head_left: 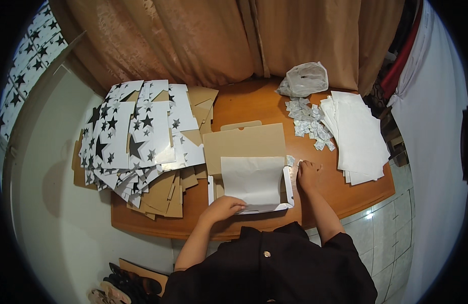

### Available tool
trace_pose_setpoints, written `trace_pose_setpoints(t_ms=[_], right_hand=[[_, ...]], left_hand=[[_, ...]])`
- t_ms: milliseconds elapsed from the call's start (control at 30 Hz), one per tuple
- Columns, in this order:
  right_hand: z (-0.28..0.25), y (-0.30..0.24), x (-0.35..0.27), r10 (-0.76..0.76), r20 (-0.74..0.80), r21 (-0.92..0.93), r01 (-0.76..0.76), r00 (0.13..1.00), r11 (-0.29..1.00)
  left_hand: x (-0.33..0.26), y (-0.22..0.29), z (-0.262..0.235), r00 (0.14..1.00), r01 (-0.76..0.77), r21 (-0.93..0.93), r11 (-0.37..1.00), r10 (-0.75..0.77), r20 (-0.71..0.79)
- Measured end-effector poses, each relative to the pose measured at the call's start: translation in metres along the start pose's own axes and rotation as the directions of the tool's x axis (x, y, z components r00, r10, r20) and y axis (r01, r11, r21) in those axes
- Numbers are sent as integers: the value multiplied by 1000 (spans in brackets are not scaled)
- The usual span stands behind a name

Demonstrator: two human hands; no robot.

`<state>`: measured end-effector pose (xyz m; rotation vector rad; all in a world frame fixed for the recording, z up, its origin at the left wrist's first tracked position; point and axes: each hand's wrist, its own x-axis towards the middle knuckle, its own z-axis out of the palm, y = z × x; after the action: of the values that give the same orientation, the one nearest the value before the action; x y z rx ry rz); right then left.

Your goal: Folding cardboard boxes with a star pattern and placing them on a shelf.

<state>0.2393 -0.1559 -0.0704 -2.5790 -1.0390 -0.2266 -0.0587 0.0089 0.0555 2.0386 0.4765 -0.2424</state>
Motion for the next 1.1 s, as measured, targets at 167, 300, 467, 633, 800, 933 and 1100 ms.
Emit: trace_pose_setpoints(t_ms=[167,300,467,633,800,933,1100], right_hand=[[0,17,-5,-35,-51,67,38,998,997],[-7,15,1,256,-198,478,-135,946,868],[-52,-12,4,136,165,897,-206,977,391],[-129,-102,0,-432,232,615,213,872,759],[-109,-104,21,-487,502,218,440,715,871],[-113,-92,35,-509,592,311,405,625,860],[-138,-93,31,-507,797,401,339,329,851]], left_hand=[[36,7,-10,997,-73,253,965,60,57],[68,-12,-18,992,-116,196,974,105,65],[90,-20,-36,966,-98,184,978,49,254],[89,-6,-40,958,-105,146,984,60,282],[82,2,-60,953,-150,130,980,109,281],[66,-24,-65,813,-2,191,982,-110,572],[47,-31,-44,719,50,-161,986,76,691]])
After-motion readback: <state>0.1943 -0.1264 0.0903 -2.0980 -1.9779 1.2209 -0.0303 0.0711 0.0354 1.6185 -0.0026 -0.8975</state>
